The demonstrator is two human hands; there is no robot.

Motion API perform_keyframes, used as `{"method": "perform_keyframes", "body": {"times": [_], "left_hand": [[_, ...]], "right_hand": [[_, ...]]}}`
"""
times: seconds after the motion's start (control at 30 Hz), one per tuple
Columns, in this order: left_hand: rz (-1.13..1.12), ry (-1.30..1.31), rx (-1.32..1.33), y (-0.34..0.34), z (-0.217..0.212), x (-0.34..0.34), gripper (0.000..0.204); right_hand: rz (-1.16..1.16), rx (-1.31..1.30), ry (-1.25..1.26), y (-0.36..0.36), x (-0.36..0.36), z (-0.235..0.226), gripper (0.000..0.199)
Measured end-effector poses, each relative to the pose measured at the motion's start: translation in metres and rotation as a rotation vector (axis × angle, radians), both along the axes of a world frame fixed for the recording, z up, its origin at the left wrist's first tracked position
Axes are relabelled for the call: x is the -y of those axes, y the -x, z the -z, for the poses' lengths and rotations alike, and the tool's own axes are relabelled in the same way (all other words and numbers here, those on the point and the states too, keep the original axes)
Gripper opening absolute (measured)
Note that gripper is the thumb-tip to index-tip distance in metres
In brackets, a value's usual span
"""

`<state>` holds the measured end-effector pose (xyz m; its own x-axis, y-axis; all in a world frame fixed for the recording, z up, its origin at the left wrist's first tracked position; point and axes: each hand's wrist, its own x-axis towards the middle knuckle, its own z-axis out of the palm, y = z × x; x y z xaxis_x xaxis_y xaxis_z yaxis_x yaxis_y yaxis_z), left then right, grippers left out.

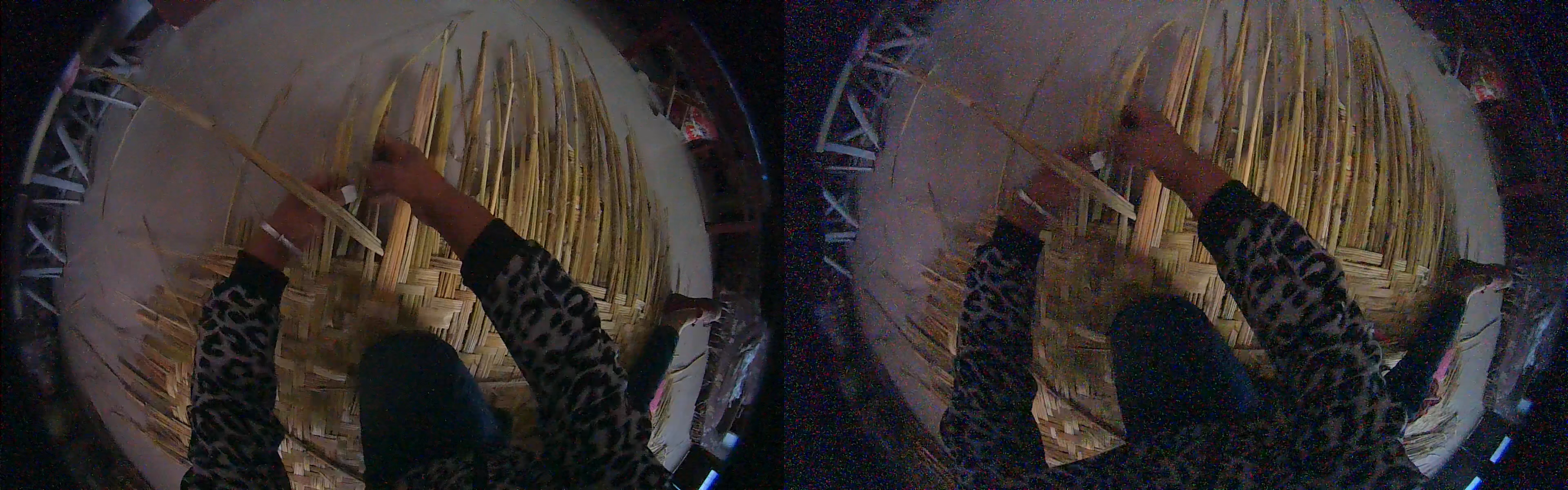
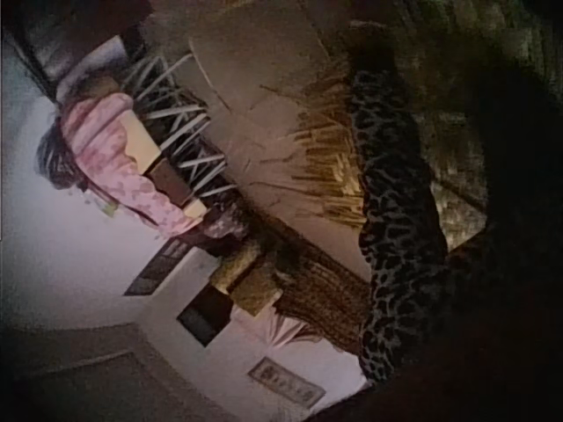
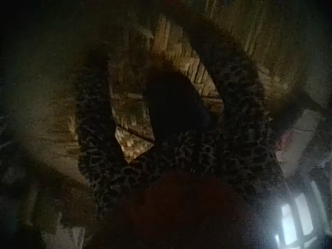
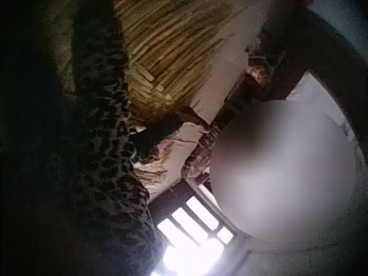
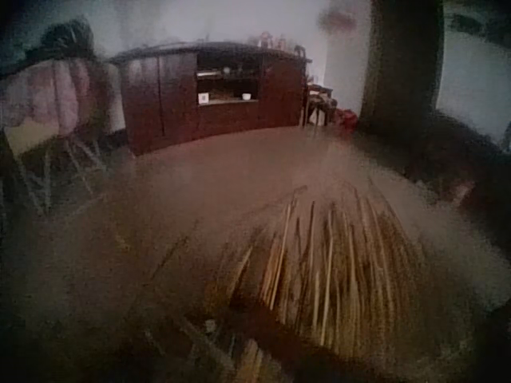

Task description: The person sits on the floor and weaves a large mat using dried palm leaves. They interlace long strips by hand, periodically adjusting the weave and pulling strips tight to maintain tension.

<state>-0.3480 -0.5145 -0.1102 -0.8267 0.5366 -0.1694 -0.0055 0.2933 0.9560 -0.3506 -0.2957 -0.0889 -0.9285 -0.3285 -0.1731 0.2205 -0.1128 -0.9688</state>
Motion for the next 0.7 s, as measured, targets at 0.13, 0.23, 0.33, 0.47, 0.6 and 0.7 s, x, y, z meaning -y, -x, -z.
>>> {"method": "perform_keyframes", "body": {"times": [0.13,0.23,0.33,0.47,0.6,0.7], "left_hand": [[-0.045,-0.186,0.249,0.01,0.007,0.003,0.028],[-0.033,0.449,-0.394,0.008,0.01,0.001,0.029],[-0.199,0.526,-0.562,0.0,0.01,-0.01,0.033],[-0.247,0.803,-0.526,0.001,0.014,-0.023,0.039],[-0.296,0.528,-0.48,0.008,0.022,-0.016,0.039],[-0.434,0.28,-0.428,0.011,0.024,-0.015,0.036]], "right_hand": [[0.028,-0.202,-0.407,0.014,0.012,0.008,0.031],[-0.091,-0.144,-0.582,0.008,0.019,0.003,0.032],[-0.28,-0.024,-0.603,-0.016,0.023,-0.002,0.033],[-0.52,-0.374,-0.749,-0.028,0.031,-0.008,0.035],[-0.41,0.336,-0.266,-0.037,0.02,-0.013,0.038],[-0.386,0.322,-0.259,-0.047,0.023,-0.011,0.038]]}}
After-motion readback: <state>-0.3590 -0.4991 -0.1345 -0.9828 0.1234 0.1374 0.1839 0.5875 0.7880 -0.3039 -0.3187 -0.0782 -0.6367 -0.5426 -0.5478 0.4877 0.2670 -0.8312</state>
